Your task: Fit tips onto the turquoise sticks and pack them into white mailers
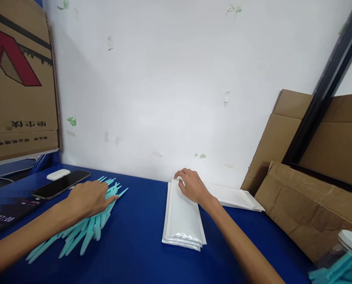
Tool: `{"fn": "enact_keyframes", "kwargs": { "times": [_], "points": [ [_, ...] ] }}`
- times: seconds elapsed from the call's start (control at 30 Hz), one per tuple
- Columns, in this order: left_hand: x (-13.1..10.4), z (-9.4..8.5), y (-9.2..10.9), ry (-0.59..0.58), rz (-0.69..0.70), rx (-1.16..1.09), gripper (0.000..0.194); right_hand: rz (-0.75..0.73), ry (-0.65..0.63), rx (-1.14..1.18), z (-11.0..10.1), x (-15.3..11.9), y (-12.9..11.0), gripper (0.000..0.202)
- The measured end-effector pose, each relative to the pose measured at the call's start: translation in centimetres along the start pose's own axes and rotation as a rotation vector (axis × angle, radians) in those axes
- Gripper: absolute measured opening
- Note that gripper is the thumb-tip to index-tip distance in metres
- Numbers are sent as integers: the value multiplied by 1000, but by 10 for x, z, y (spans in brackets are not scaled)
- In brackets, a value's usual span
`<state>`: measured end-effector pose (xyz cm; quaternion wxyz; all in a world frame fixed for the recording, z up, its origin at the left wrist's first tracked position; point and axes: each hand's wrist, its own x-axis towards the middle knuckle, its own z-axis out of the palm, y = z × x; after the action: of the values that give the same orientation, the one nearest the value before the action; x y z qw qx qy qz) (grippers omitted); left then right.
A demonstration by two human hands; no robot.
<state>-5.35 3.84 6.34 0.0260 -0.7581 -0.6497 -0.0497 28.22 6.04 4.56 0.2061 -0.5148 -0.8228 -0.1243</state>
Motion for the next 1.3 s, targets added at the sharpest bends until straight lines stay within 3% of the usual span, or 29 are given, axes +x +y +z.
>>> {"fn": "enact_keyframes", "kwargs": {
  "times": [0.13, 0.3, 0.6, 0.83, 1.03, 1.17, 1.23, 1.3],
  "points": [
    [0, 7, 16, -55, 5, 77, 32, -97, 46, -49, -15, -31, -17, 30],
    [3, 16, 28, -82, 21, 125, 20, -155, 54, -66, -17, -62, -25, 27],
    [15, 30, 30, -96, 65, 44, 18, -184, 55, -56, -12, -67, -28, 26],
    [23, 25, 20, -23, 96, -155, 34, -211, 87, -65, -17, -67, -32, 25],
    [36, 14, 5, -66, 127, -532, 39, -240, 155, -44, -19, -70, -35, 27],
    [42, 9, 4, -73, 102, -834, 30, -169, 259, 161, -25, -70, -55, 26],
    [41, 6, 6, -82, 62, -978, 30, -33, 299, 439, -30, -68, -78, 21],
    [38, 4, 10, -80, 27, -1094, 32, 193, 285, 878, -32, -66, -108, 17]
  ]
}}
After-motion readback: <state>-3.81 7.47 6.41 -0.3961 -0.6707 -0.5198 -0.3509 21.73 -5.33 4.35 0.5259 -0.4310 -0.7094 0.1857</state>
